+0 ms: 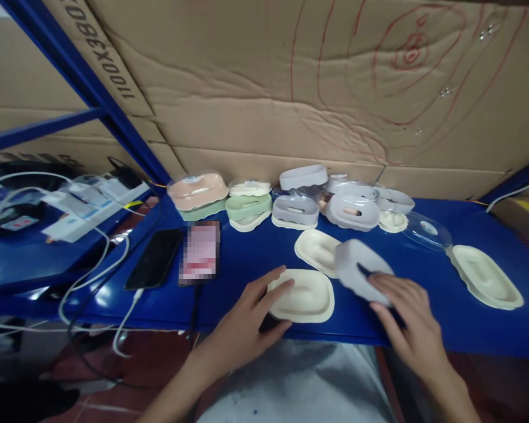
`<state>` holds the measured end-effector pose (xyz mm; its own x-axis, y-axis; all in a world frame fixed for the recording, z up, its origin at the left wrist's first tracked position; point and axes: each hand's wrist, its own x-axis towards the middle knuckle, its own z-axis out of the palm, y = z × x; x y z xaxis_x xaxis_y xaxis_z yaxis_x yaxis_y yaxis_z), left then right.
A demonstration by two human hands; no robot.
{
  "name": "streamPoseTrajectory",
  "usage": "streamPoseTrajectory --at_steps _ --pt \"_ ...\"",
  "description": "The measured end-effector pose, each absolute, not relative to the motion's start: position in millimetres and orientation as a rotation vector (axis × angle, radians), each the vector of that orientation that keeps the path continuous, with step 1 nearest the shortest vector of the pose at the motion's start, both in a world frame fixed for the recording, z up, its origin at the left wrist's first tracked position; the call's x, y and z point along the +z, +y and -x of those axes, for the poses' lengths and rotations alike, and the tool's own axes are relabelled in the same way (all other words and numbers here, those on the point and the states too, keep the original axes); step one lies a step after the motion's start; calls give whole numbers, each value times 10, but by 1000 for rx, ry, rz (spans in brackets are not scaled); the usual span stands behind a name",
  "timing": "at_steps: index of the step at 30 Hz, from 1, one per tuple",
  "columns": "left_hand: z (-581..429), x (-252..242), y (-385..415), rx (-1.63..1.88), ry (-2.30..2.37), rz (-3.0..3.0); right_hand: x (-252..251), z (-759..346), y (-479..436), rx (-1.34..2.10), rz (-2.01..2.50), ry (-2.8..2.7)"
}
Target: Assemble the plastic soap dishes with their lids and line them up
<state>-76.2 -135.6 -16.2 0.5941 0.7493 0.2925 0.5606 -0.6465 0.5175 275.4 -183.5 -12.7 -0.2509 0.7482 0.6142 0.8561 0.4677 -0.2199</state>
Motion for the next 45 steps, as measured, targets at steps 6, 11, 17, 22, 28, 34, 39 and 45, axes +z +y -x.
streamPoseTrajectory --at_steps 6,11,17,22,28,34,39,45 --pt "760 -201 -1355 811 1051 -2384 -24 -2128 -1749 -91 1067 -2352" --pt "758 -200 -1343 761 1071 -2444 26 -1927 -1577 -20 1052 -2438" --pt "735 -207 -1336 817 1084 -2441 -99 -2105 -1576 45 1145 -2422" --pt "727 -226 -1317 887 1079 -2505 -121 -2190 -1581 160 1116 -2429" --pt "719 -229 -1319 856 1028 -2550 -37 -2260 -1593 13 1121 -2485" --pt "724 -195 -1359 826 1096 -2493 261 -2942 -1222 -271 1422 -2261" --pt "739 -205 -1352 782 1091 -2468 678 -3282 -673 -430 1479 -2344" --pt "756 -195 -1328 767 1066 -2484 584 -4337 -284 -426 2059 -2007"
